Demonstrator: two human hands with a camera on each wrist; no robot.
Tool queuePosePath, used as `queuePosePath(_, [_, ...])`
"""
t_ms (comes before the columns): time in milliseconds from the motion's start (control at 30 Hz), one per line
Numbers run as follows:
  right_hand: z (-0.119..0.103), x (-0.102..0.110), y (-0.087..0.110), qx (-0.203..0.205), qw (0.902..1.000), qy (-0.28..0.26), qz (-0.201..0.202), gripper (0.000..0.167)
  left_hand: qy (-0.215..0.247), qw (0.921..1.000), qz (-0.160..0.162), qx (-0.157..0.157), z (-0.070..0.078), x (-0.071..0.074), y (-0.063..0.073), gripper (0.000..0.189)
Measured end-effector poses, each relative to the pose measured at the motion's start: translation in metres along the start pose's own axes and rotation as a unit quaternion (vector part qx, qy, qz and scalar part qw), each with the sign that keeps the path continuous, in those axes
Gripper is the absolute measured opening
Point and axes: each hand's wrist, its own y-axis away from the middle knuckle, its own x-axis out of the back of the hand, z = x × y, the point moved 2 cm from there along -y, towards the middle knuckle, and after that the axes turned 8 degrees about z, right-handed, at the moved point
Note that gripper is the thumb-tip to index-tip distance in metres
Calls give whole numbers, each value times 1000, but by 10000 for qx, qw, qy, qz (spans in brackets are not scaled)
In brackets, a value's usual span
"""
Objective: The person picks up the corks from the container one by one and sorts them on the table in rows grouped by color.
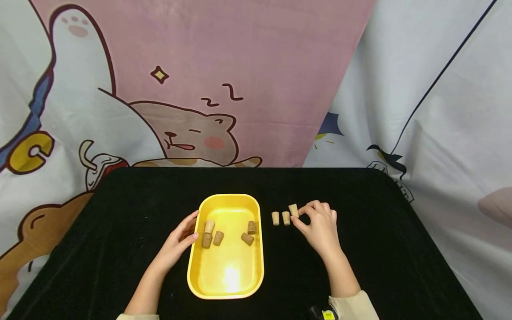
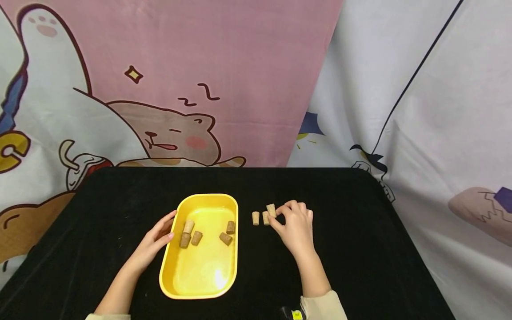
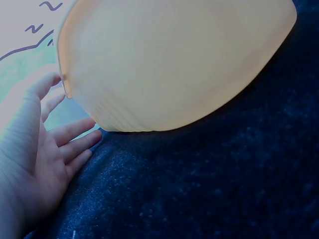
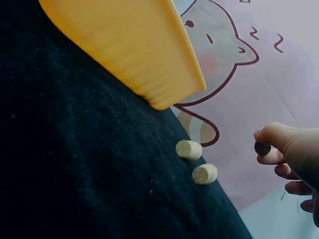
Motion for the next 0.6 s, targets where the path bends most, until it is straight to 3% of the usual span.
queuePosePath(333, [12, -11, 9, -583, 9978, 185, -269, 27, 2, 10000, -5, -38, 0, 0, 1, 56])
queuePosePath(600, [21, -21, 16, -747, 9963, 282, -312, 25, 60, 10000, -23, -15, -1, 0, 1, 56])
